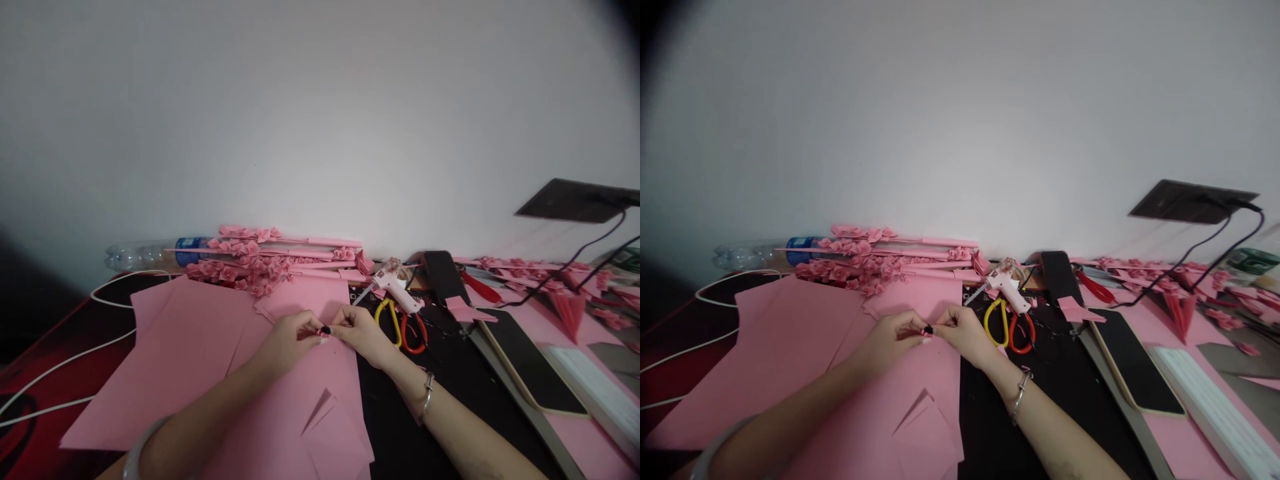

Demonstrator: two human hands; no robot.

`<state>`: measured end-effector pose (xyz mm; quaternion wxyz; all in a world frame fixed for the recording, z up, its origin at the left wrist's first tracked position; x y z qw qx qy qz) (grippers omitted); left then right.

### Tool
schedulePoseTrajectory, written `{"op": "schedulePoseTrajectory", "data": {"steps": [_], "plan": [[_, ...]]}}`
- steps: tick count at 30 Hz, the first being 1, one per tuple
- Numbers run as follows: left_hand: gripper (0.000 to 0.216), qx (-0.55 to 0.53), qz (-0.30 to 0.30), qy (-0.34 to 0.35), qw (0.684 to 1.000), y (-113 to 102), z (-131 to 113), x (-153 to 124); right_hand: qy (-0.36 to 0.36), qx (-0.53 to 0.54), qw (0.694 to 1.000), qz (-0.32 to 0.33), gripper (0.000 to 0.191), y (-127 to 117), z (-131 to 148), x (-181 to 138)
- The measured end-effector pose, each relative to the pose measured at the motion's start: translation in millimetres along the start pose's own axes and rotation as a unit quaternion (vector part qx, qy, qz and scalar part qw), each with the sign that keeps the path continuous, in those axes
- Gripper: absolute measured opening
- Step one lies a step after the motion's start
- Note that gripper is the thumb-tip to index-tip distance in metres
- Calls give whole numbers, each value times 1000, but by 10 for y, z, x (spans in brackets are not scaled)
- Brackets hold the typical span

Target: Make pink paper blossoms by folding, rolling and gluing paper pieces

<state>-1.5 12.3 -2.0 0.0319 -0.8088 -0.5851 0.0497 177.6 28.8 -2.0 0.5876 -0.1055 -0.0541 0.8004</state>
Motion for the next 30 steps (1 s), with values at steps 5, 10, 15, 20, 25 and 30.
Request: {"op": "schedulePoseTrajectory", "data": {"steps": [5, 10, 15, 20, 25, 30], "plan": [[5, 3, 15, -2, 1000, 2, 7, -2, 10, 17, 999, 50, 41, -13, 22, 1], [6, 1, 10, -6, 1000, -5, 21, 10, 13, 29, 999, 26, 41, -15, 10, 9], [7, 7, 11, -5, 1000, -5, 0, 7, 20, 28, 999, 36, 41, -26, 19, 12], [7, 11, 21, -6, 1000, 10, -7, -2, 27, 33, 996, 76, 41, -49, 55, 7], [8, 4, 25, -3, 1000, 14, 18, -1, 41, 80, 991, 102, 44, -57, 49, 13], [12, -41, 19, 7, 999, 19, 24, 9, 46, 151, 985, 72, 46, -47, 47, 12]]}}
Point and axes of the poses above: each hand's wrist, its own x-axis towards the middle knuckle, its own y-axis out of the palm, z = x × y, the point moved 1 cm from there along x, towards the middle knuckle
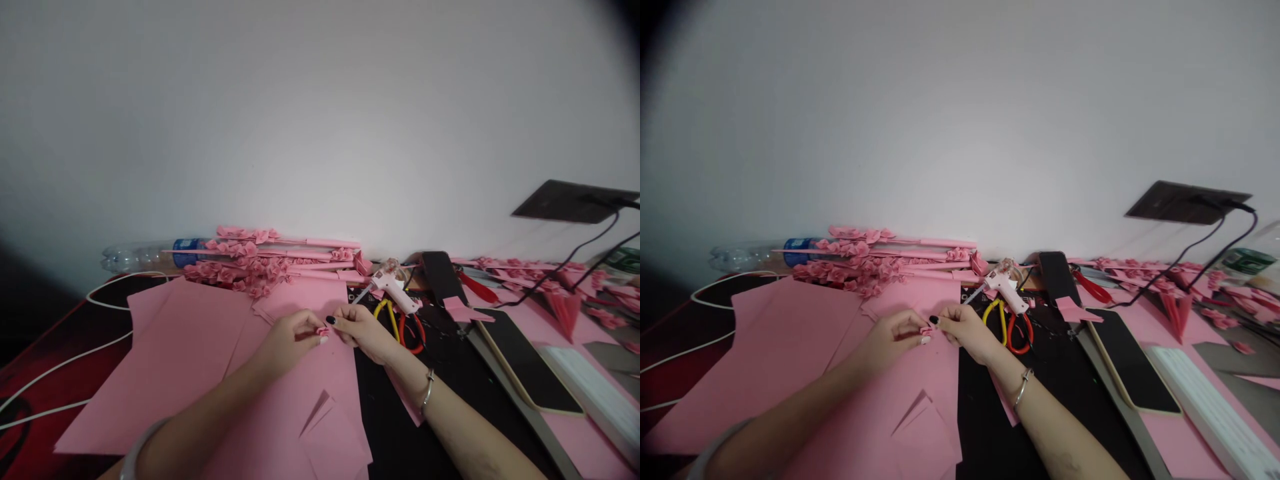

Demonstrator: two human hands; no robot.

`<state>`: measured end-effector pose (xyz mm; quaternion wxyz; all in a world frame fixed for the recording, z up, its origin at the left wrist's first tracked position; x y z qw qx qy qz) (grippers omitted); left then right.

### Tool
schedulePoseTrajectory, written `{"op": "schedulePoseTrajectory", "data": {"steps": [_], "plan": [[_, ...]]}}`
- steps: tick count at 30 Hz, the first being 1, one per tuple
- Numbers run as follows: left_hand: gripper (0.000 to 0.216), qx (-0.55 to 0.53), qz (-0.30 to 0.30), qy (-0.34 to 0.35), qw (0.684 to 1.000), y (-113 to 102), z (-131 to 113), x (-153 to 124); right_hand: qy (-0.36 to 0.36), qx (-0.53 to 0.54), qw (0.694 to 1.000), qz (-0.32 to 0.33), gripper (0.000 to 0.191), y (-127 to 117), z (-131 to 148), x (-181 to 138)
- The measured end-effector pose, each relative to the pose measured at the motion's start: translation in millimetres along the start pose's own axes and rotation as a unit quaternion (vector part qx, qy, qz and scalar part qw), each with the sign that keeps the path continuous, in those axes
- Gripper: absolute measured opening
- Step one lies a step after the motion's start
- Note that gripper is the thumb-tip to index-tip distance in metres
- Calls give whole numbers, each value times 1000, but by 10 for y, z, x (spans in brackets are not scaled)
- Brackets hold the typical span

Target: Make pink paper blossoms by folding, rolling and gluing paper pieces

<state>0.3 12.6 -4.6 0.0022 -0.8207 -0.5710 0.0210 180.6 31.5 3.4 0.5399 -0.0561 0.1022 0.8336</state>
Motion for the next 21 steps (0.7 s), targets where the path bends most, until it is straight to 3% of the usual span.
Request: {"op": "schedulePoseTrajectory", "data": {"steps": [10, 15, 21], "plan": [[12, -2, -22, -6, 1000, -1, -59, 9, -67, 31, 997, -37, 41, 16, -43, 4], [20, 25, -28, -4, 999, 15, -46, 2, -85, -43, 991, -92, 31, 73, -42, -23], [23, 31, -14, 5, 999, 27, -45, -8, -113, -143, 978, -99, 24, 127, -57, -26]]}}
Point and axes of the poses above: each hand's wrist, its own x-axis towards the middle knuckle, its own y-axis out of the palm, z = x × y, the point moved 1 cm from there along x, towards the middle knuckle
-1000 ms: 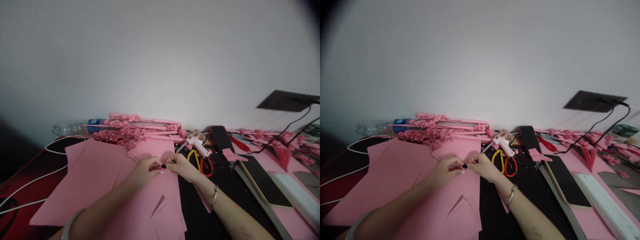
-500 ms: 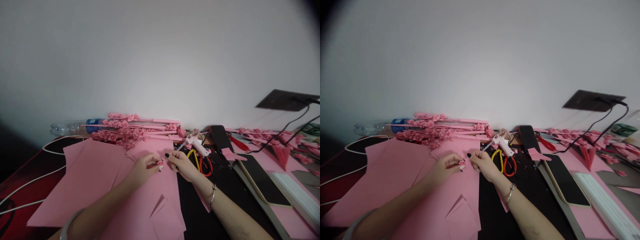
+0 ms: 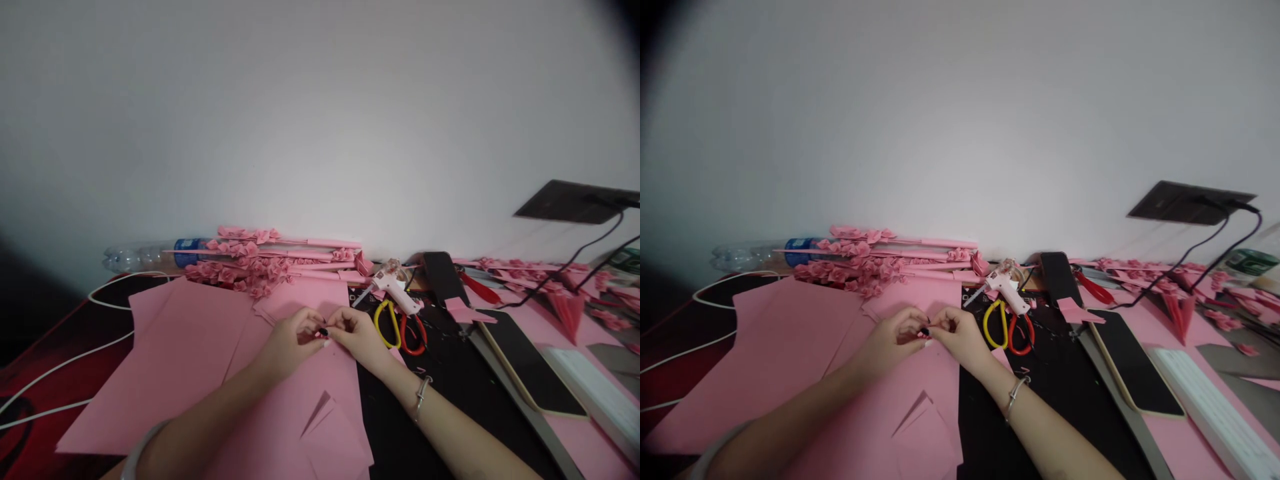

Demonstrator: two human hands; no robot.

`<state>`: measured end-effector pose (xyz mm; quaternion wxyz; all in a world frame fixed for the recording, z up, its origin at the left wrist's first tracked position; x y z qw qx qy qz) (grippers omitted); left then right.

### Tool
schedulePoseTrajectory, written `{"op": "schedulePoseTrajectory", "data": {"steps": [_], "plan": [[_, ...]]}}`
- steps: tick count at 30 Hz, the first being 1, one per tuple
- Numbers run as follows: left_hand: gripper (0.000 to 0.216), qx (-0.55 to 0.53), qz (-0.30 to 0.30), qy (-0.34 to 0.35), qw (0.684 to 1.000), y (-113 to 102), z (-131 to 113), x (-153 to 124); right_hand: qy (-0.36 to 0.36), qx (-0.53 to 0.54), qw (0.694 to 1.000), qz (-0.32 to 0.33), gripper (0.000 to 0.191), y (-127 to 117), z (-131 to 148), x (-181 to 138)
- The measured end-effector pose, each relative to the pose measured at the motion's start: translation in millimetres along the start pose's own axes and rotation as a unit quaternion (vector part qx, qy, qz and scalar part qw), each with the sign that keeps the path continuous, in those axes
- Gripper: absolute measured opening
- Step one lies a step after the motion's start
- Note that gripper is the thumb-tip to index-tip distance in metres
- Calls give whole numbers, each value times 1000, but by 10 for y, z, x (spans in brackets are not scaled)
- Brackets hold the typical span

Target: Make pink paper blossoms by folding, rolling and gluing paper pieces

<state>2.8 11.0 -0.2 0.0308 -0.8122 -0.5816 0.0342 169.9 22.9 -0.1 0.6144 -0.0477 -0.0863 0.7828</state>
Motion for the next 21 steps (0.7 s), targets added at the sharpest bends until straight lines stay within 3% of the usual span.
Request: {"op": "schedulePoseTrajectory", "data": {"steps": [9, 17, 21], "plan": [[20, 41, 24, 12, 999, 1, 26, -23, 21, -38, 997, 64, 30, -42, 26, 5], [21, 53, 28, 26, 998, -33, 11, -9, 39, -10, 998, 40, 36, -48, -11, 23], [23, 52, 39, 22, 998, -34, 23, -9, 47, 7, 996, 76, 38, -67, -7, 26]]}}
Point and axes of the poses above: each hand's wrist, its own x-axis towards the middle knuckle, its own y-axis out of the palm, z = x × y, the point moved 1 cm from there along x, towards the middle knuckle
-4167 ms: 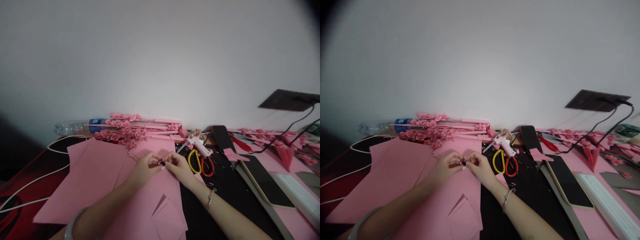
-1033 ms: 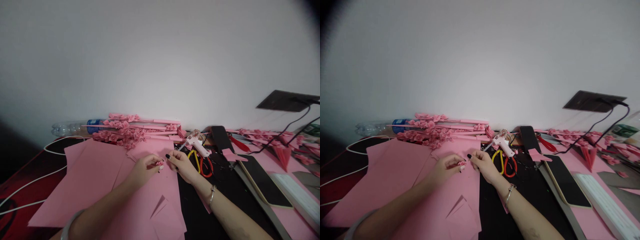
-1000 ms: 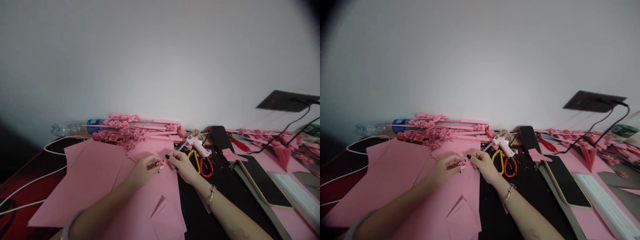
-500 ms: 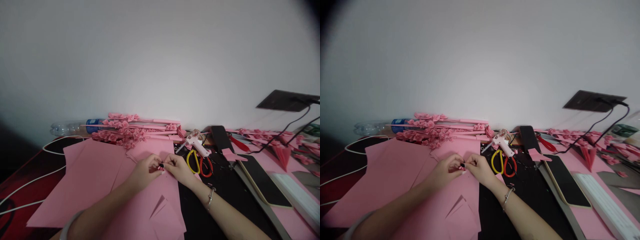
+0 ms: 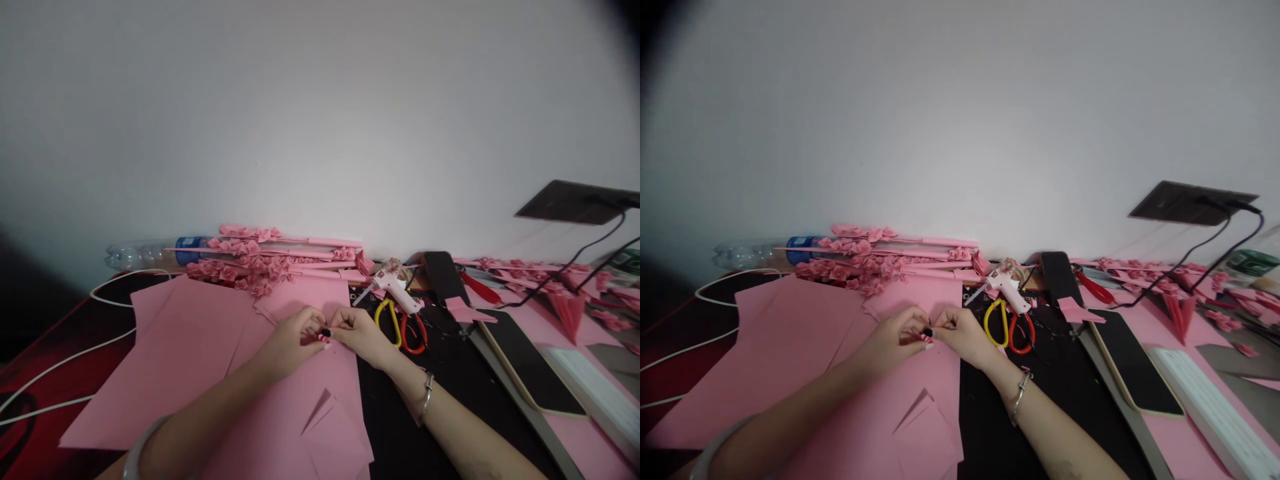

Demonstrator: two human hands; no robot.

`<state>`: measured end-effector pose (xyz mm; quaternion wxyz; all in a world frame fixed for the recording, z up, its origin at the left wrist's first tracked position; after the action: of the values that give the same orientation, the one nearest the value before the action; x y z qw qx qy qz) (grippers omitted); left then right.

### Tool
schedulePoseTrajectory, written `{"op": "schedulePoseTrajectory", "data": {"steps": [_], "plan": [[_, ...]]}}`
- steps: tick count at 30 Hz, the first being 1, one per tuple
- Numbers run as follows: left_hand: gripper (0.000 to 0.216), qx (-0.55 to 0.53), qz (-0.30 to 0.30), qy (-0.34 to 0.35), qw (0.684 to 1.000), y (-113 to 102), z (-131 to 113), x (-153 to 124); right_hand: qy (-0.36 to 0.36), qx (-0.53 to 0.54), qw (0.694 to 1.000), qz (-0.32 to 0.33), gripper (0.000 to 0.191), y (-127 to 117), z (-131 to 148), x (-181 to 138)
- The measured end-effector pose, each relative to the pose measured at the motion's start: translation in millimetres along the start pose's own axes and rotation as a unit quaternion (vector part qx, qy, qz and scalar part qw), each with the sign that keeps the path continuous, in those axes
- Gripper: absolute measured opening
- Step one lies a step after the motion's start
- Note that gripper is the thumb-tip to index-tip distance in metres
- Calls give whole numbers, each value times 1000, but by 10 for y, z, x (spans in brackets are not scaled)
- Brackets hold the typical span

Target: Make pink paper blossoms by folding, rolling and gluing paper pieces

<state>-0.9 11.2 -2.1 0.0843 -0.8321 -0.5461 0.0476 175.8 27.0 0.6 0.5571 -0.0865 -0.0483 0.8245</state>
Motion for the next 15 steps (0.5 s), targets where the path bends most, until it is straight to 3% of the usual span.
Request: {"op": "schedulePoseTrajectory", "data": {"steps": [15], "plan": [[19, 36, -4, 6, 999, -2, -32, -4, 18, 32, 999, 12, 38, -26, 19, 2]]}}
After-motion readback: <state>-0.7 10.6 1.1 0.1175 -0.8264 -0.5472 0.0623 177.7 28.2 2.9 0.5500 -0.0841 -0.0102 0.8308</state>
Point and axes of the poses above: each hand's wrist, its own x-axis towards the middle knuckle, its own y-axis out of the palm, z = x × y, the point moved 1 cm from there along x, towards the middle knuckle
